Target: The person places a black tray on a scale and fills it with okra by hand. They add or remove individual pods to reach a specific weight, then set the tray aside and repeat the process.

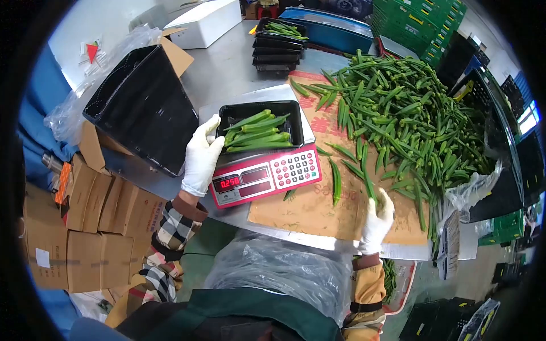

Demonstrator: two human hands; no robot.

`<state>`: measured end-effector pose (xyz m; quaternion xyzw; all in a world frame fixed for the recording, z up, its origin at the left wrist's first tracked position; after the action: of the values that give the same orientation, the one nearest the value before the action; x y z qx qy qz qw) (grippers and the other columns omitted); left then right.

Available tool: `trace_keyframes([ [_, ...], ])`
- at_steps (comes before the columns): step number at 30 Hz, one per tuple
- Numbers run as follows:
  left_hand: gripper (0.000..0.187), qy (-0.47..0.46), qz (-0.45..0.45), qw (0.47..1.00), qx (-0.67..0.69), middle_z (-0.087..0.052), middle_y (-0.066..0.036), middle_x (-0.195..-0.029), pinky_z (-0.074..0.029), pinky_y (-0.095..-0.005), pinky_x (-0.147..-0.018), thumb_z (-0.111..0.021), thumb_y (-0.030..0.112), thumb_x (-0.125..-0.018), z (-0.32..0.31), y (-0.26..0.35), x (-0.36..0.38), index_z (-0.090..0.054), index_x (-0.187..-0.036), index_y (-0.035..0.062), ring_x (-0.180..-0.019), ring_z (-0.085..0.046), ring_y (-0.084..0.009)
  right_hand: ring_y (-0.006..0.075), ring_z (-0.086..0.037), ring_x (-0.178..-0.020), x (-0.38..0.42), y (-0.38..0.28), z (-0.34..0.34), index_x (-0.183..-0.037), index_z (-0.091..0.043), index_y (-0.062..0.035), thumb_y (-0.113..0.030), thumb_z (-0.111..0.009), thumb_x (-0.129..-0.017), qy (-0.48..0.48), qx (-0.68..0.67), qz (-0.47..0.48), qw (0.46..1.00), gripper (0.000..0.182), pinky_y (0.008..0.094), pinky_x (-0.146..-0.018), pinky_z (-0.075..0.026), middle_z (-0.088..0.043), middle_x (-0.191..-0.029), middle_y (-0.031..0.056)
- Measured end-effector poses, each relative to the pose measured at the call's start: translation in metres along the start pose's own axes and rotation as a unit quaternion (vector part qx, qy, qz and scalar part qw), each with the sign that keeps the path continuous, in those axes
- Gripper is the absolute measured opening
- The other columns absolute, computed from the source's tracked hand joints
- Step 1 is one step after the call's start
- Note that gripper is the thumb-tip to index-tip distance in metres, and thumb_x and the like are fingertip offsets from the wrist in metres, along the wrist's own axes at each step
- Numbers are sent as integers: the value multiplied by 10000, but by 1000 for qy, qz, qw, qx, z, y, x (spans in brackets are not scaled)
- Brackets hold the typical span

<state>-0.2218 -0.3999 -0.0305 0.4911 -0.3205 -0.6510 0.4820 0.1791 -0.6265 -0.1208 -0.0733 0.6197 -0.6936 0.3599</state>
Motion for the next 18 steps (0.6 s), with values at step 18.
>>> trace_keyframes([
  [18,476,-21,32,988,146,-555,-151,-1506,-439,-320,-1133,-570,-72,-987,-9,13,17,-526,-1460,-37,-1298,-583,-188,339,-659,-1043,-30,-151,-179,-1117,-714,-67,9,-701,-840,-191,14,323,927,288,423,-925,-528,-720,-1089,127],
])
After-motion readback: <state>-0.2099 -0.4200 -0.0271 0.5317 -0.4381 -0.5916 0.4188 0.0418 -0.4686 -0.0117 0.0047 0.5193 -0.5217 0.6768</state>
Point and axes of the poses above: each hand's wrist, its own x-axis away from the middle knuckle, its own z-axis out of the back of the hand, y = z × x, the point moved 2 cm from there along -x, towards the middle knuckle
